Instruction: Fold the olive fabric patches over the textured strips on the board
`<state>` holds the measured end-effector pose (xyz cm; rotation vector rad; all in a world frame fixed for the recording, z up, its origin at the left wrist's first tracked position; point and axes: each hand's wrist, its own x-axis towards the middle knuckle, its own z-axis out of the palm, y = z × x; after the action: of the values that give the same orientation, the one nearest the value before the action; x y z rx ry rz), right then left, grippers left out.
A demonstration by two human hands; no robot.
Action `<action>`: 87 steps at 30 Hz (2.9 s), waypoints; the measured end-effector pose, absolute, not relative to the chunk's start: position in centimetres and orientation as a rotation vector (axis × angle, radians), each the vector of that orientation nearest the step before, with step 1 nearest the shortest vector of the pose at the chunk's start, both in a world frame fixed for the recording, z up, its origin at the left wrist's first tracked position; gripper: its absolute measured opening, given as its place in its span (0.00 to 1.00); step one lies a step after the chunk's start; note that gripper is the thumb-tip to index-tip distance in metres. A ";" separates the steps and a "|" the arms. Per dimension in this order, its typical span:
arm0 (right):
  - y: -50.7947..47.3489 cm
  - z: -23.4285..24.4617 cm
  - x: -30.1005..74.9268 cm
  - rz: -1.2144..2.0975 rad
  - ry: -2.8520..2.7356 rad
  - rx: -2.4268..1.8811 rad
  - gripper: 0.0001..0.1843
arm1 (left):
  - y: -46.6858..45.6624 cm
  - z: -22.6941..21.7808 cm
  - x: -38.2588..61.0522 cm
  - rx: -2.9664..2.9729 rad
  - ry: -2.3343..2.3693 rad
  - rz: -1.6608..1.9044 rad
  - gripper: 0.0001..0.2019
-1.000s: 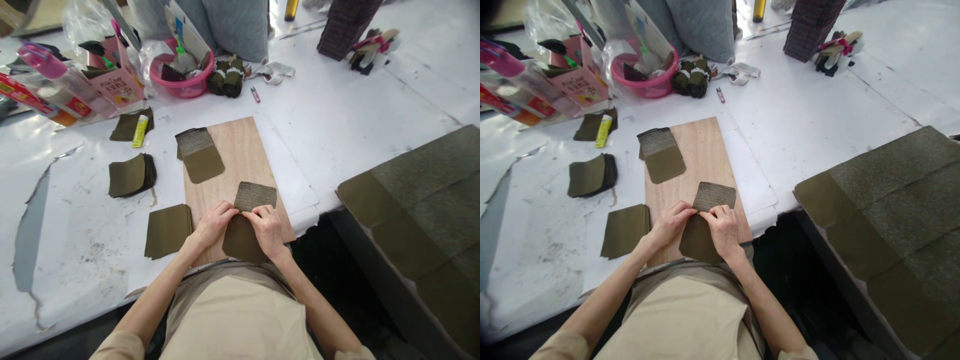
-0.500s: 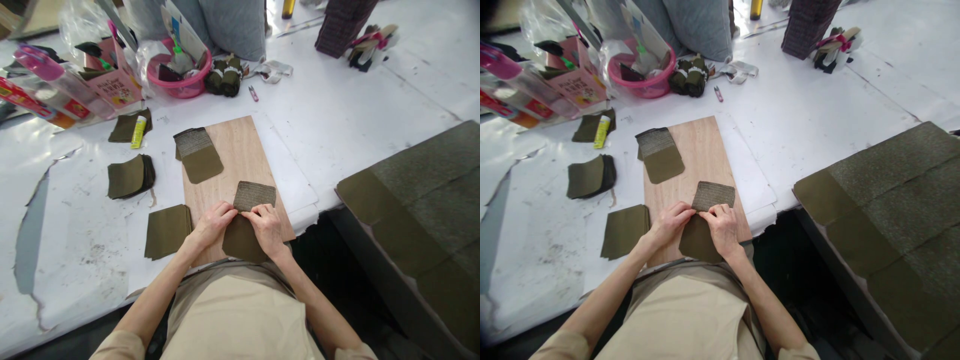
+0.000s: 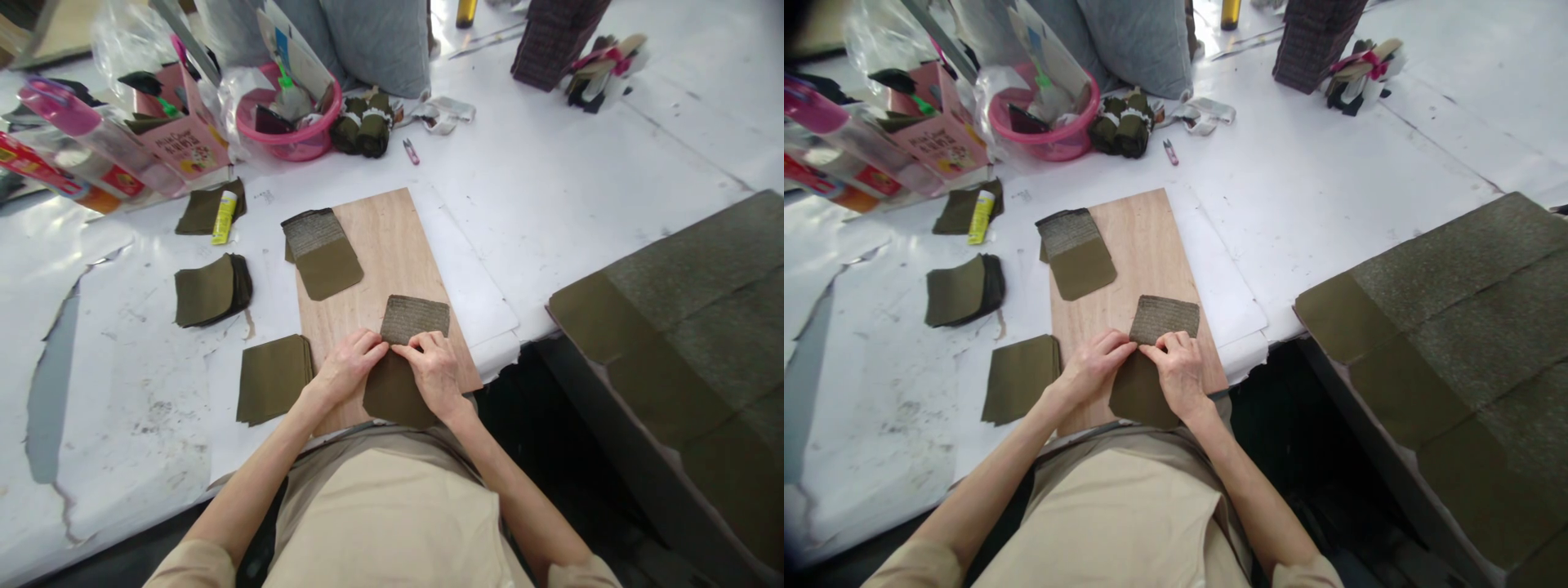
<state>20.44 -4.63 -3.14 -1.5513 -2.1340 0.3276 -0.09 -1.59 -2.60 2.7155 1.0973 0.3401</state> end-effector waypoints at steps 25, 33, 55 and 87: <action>-4.7 -3.0 20.2 0.320 -2.171 -1.584 0.11 | -2.1 -2.4 -0.4 2.772 1.078 0.322 0.13; -4.6 -3.0 20.3 0.313 -2.164 -1.566 0.10 | -2.7 -2.9 -1.4 2.668 1.248 0.443 0.11; -4.9 -3.1 21.2 0.655 -1.747 -1.371 0.07 | -4.6 -3.8 1.1 2.744 1.385 0.435 0.17; -4.8 -3.0 23.1 0.303 -2.225 -1.487 0.10 | -4.4 -3.2 1.4 2.809 1.261 0.244 0.21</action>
<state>23.09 -4.84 -3.04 -1.4870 -2.2249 0.3034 1.42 -4.41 -3.16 2.8087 1.2614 0.2445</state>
